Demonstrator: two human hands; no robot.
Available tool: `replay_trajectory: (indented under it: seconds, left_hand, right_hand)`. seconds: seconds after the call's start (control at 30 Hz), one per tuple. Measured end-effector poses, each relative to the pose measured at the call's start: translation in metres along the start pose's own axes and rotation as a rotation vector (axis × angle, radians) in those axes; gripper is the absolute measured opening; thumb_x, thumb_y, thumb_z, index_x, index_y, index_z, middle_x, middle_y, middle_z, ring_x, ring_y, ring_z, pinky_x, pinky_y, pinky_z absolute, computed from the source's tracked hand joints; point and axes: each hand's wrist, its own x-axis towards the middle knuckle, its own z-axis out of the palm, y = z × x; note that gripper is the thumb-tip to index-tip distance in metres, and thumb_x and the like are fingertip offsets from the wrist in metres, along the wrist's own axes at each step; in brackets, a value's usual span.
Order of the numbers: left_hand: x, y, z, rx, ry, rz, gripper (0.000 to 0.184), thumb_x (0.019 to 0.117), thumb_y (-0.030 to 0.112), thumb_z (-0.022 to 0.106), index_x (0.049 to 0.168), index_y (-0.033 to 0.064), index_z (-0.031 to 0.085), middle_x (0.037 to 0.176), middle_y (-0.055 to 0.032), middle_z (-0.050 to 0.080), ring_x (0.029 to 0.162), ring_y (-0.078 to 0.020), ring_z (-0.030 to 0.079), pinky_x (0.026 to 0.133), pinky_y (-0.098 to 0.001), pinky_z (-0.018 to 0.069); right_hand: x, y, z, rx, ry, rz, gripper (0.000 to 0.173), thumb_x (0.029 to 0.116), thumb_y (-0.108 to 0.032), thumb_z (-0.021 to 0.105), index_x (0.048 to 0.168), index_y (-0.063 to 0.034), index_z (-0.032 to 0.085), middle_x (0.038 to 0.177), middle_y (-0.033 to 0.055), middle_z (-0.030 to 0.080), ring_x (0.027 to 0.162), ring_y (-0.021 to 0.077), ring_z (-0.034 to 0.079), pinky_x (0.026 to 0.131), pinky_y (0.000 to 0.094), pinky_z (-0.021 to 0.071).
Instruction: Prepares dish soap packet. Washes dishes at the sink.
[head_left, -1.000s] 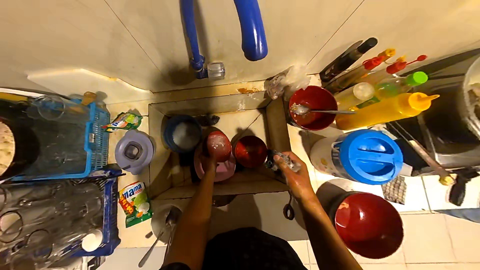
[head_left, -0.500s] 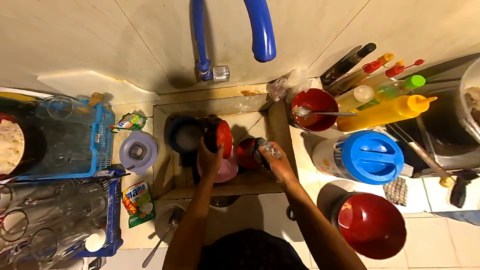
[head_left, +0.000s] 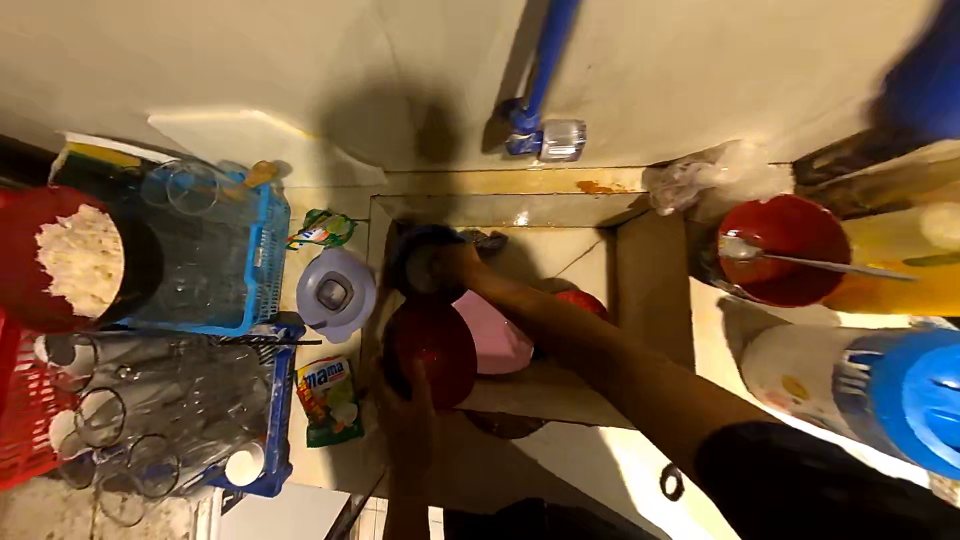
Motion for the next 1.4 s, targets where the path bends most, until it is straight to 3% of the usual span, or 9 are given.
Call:
replay_trajectory:
  seconds: [0.13, 0.27, 0.47, 0.77, 0.9, 1.0, 1.13, 1.33, 1.4]
  left_hand:
    - [0.007, -0.002, -0.01, -0.044, 0.018, -0.088, 0.065, 0.1051, 0.037, 0.046, 0.151, -0.008, 0.035, 0.144, -0.0281, 0.05, 0.131, -0.0262, 0.053, 0.109, -0.0393, 0.0445]
    - [0.014, -0.007, -0.008, -0.133, 0.005, -0.103, 0.061, 0.1064, 0.034, 0.04, 0.148, -0.0099, 0.039, 0.143, -0.0278, 0.05, 0.133, -0.0241, 0.051, 0.112, -0.0361, 0.0415]
    - [0.028, -0.004, 0.018, -0.179, -0.165, -0.061, 0.061, 0.11, 0.039, 0.035, 0.148, -0.0077, 0.042, 0.146, -0.028, 0.048, 0.139, -0.0272, 0.047, 0.116, -0.0417, 0.0386]
    - [0.04, 0.036, 0.073, -0.211, -0.492, 0.101, 0.052, 0.1111, 0.033, 0.036, 0.147, -0.0042, 0.045, 0.14, -0.0236, 0.056, 0.13, -0.0241, 0.055, 0.111, -0.0412, 0.044]
    - [0.019, 0.024, 0.114, -0.226, -0.461, 0.258, 0.052, 0.1075, 0.032, 0.044, 0.144, -0.0054, 0.046, 0.134, -0.025, 0.058, 0.125, -0.0269, 0.057, 0.107, -0.0426, 0.0475]
    - [-0.005, 0.005, 0.136, -0.19, -0.479, 0.315, 0.063, 0.1056, 0.036, 0.043, 0.151, -0.0072, 0.037, 0.143, -0.0293, 0.05, 0.134, -0.0314, 0.051, 0.114, -0.0441, 0.0431]
    - [-0.001, 0.007, 0.132, -0.196, -0.536, 0.195, 0.057, 0.1111, 0.032, 0.032, 0.151, -0.008, 0.035, 0.148, -0.0292, 0.046, 0.138, -0.0302, 0.048, 0.116, -0.0432, 0.0393]
    - [0.025, 0.031, 0.104, -0.233, -0.806, -0.114, 0.056, 0.1109, 0.049, 0.025, 0.137, 0.0104, 0.057, 0.119, -0.0096, 0.067, 0.104, -0.0158, 0.066, 0.084, -0.0365, 0.0574]
    - [0.028, 0.038, 0.102, -0.171, -0.746, 0.081, 0.053, 0.1126, 0.038, 0.029, 0.145, 0.0011, 0.049, 0.137, -0.0182, 0.059, 0.124, -0.0207, 0.058, 0.105, -0.0398, 0.0482]
  right_hand:
    - [0.035, 0.0, 0.058, -0.084, -0.005, -0.114, 0.034, 0.0967, -0.02, 0.066, 0.122, 0.003, 0.068, 0.13, 0.0298, 0.061, 0.122, 0.0497, 0.058, 0.098, 0.07, 0.0475]
    - [0.027, -0.001, 0.027, 0.013, -0.064, 0.043, 0.043, 0.098, -0.036, 0.064, 0.126, -0.0034, 0.067, 0.128, 0.0267, 0.065, 0.121, 0.0485, 0.06, 0.094, 0.0726, 0.0471]
    - [-0.136, -0.008, -0.056, 0.618, 0.251, 0.025, 0.041, 0.0975, -0.045, 0.067, 0.113, -0.0074, 0.07, 0.095, 0.0161, 0.071, 0.084, 0.0307, 0.07, 0.075, 0.0576, 0.0576]
    - [-0.207, 0.038, -0.034, -0.068, 0.122, -0.366, 0.048, 0.0906, -0.012, 0.074, 0.138, -0.0139, 0.065, 0.155, 0.019, 0.047, 0.147, 0.041, 0.037, 0.119, 0.0645, 0.0278]
    - [-0.227, 0.032, -0.016, 0.72, 0.102, -0.063, 0.035, 0.1051, -0.019, 0.051, 0.132, 0.0013, 0.062, 0.126, 0.019, 0.065, 0.119, 0.0264, 0.062, 0.105, 0.0463, 0.048]
    - [-0.212, 0.03, 0.009, 1.573, 0.32, 0.276, 0.048, 0.1126, -0.042, 0.028, 0.129, -0.0073, 0.056, 0.104, 0.011, 0.066, 0.091, 0.0184, 0.066, 0.08, 0.0378, 0.0573]
    - [-0.22, 0.049, 0.005, 0.723, 0.242, 0.043, 0.043, 0.1037, -0.018, 0.054, 0.141, 0.0034, 0.054, 0.14, 0.0224, 0.059, 0.133, 0.0333, 0.055, 0.114, 0.0523, 0.0414]
    - [-0.233, 0.071, -0.018, -0.06, 0.328, -0.405, 0.039, 0.0855, 0.0, 0.073, 0.121, -0.0145, 0.074, 0.137, 0.0127, 0.062, 0.131, 0.0376, 0.053, 0.107, 0.0624, 0.042]
    - [-0.236, 0.068, -0.015, -0.018, 0.213, -0.252, 0.044, 0.0938, -0.015, 0.071, 0.137, -0.0103, 0.064, 0.146, 0.0194, 0.054, 0.137, 0.042, 0.048, 0.11, 0.0643, 0.0383]
